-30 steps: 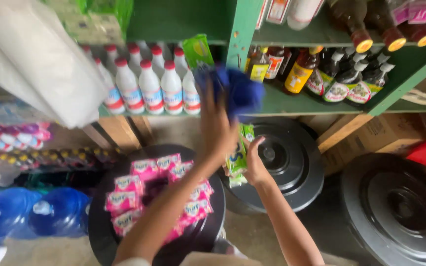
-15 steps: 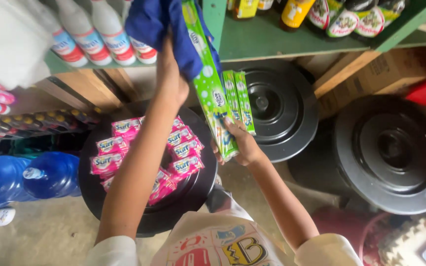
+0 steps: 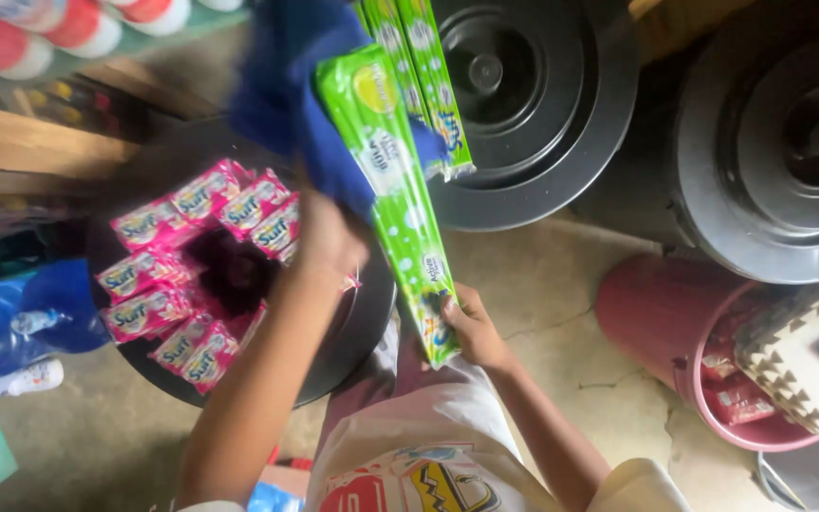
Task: Wiping down and organizing detergent packets on a storage shelf.
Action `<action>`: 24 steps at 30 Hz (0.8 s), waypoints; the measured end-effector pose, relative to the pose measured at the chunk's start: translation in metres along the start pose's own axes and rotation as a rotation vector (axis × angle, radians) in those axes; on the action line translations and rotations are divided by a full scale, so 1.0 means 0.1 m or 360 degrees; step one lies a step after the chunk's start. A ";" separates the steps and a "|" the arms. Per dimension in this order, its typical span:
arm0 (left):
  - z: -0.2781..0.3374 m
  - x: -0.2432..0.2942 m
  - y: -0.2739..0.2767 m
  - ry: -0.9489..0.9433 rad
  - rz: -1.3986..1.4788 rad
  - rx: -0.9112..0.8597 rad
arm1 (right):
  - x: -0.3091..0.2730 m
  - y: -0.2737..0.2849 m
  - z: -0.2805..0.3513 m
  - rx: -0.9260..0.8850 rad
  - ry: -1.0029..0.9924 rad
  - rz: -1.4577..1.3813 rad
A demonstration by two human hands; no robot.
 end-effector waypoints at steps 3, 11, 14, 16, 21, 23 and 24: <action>0.15 -0.89 0.31 0.0728 0.0426 -0.0581 | 0.28 0.26 -0.14 0.0476 0.0135 0.0197; 0.17 -1.06 0.71 -0.0560 -0.2021 -0.0253 | 0.79 1.00 -0.53 0.1289 -0.0127 0.0050; -0.14 -1.13 1.02 -0.0435 -0.2026 0.0045 | 0.88 1.22 -0.80 0.1388 -0.0270 -0.0069; -0.48 -1.32 1.56 -0.0524 -0.1892 0.0291 | 0.68 1.24 -1.07 0.1330 -0.0236 0.0053; -0.90 -1.35 1.70 -0.0740 -0.1448 0.0963 | 0.85 1.37 -1.61 0.1174 -0.0180 0.0337; -0.95 -1.36 1.80 -0.0585 -0.1200 0.1266 | 0.80 1.37 -1.76 0.1097 -0.0106 0.0278; -0.98 -1.39 1.82 -0.0589 -0.1191 0.1283 | 0.87 1.43 -1.83 0.1080 -0.0112 0.0283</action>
Point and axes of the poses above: each hand's wrist, its own z-axis away from the middle knuckle, its own y-axis out of the back of the hand, x = y × z, the point moved 9 cm from there along -z, towards the middle knuckle, and after that the axes turned 6 degrees about z, right-handed, at the moved point
